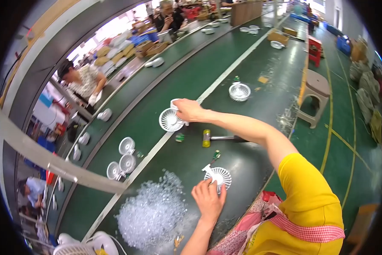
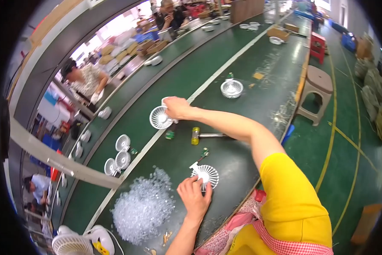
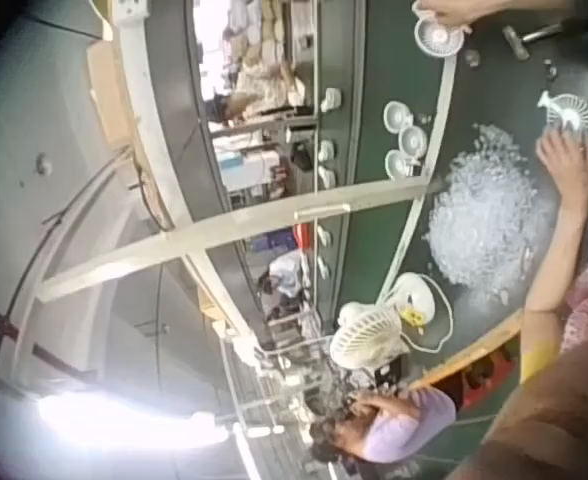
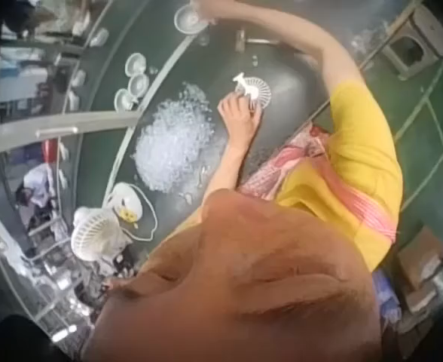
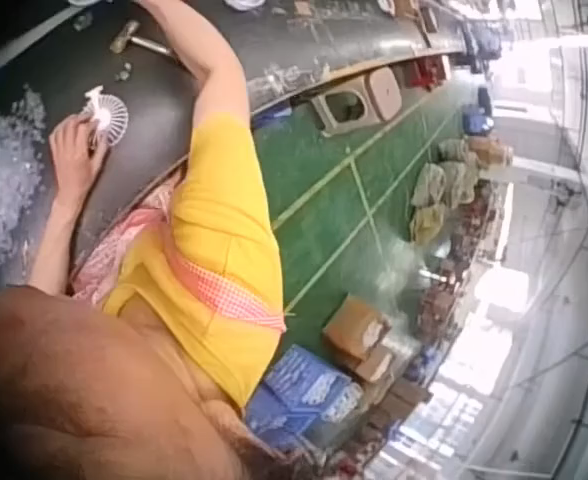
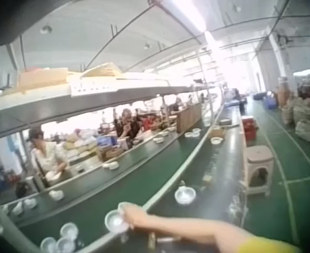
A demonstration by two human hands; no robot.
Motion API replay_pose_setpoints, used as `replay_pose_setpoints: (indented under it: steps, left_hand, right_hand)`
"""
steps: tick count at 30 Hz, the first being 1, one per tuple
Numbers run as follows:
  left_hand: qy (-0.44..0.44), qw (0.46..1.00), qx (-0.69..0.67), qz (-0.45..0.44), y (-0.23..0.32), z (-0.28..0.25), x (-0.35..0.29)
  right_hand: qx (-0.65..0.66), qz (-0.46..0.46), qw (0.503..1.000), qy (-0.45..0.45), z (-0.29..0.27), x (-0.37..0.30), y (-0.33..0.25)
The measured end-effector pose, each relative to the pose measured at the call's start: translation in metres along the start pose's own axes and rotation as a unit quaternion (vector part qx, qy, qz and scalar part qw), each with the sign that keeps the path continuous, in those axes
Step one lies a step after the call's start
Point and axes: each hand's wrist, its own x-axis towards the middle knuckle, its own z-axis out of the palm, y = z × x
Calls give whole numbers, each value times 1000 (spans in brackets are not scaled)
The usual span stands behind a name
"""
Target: The person assembles mini fan components by retrieving grilles from a conveyor, inserting small circuit boards into each grille, securing the parts by hand and with a mallet, and stacking the assembled fan grilles on the workstation.
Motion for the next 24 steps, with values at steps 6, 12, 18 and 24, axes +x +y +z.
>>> replay_pose_setpoints:
  steps: [6, 12, 18, 24]
  left_hand:
    - [28, 999, -14, -22, 23, 2, 6]
    - [23, 999, -26, -26, 17, 8, 7]
    - [33, 998, -28, -39, 11, 1, -2]
    - [20, 998, -44, -47, 10, 2, -5]
  right_hand:
    - [-160, -39, 985, 60, -67, -66, 162]
    - [-379, 35, 922, 68, -87, -74, 191]
    - [40, -246, 967, -54, 25, 15, -3]
    - [-69, -231, 940, -243, 135, 64, -151]
